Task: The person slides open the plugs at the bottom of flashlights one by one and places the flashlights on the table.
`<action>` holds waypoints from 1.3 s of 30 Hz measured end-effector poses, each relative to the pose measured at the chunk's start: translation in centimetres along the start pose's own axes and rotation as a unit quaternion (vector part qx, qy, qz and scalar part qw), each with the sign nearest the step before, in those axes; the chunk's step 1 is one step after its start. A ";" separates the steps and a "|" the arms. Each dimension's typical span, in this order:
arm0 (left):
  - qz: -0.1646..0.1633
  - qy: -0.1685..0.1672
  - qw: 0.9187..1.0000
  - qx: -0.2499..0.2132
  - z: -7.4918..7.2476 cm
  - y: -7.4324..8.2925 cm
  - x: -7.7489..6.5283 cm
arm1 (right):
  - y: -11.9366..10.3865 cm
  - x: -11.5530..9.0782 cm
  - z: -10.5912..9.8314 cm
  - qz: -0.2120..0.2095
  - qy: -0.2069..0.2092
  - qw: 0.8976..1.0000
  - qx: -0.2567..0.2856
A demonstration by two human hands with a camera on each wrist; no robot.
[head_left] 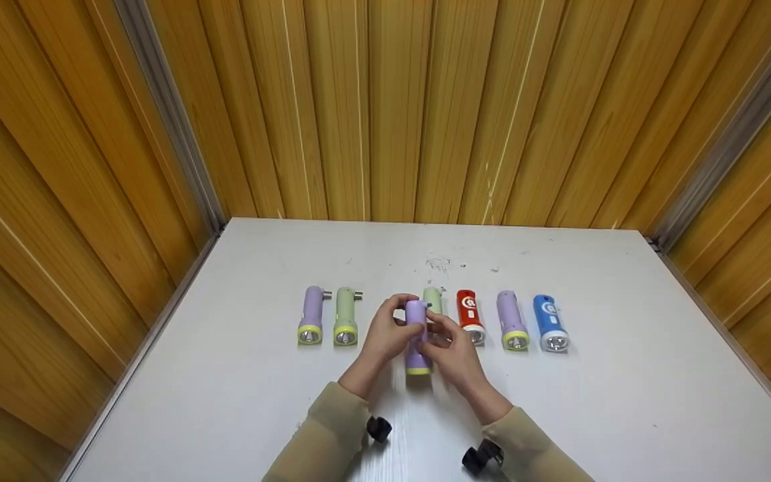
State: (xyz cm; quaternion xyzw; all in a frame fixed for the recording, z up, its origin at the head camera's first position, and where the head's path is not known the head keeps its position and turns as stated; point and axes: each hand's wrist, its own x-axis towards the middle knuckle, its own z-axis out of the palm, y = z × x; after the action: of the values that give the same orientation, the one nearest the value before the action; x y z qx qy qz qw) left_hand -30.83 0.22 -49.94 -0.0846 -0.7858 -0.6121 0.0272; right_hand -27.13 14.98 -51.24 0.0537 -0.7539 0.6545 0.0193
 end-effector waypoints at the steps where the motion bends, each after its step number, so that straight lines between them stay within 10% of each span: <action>1: -0.001 0.000 1.000 0.000 0.0 0.0 0.0 | 0.0 0.0 0.0 0.001 0.000 1.000 0.001; 39: 0.022 -0.012 1.000 0.012 -0.1 -0.3 0.2 | 0.0 0.0 0.2 -0.011 0.000 1.000 -0.016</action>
State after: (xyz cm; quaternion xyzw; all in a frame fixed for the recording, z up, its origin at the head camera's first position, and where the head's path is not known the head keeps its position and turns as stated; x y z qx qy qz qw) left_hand -31.03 0.08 -50.14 -0.1093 -0.7915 -0.6004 0.0325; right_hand -27.09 14.82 -51.25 0.0619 -0.7637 0.6420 0.0276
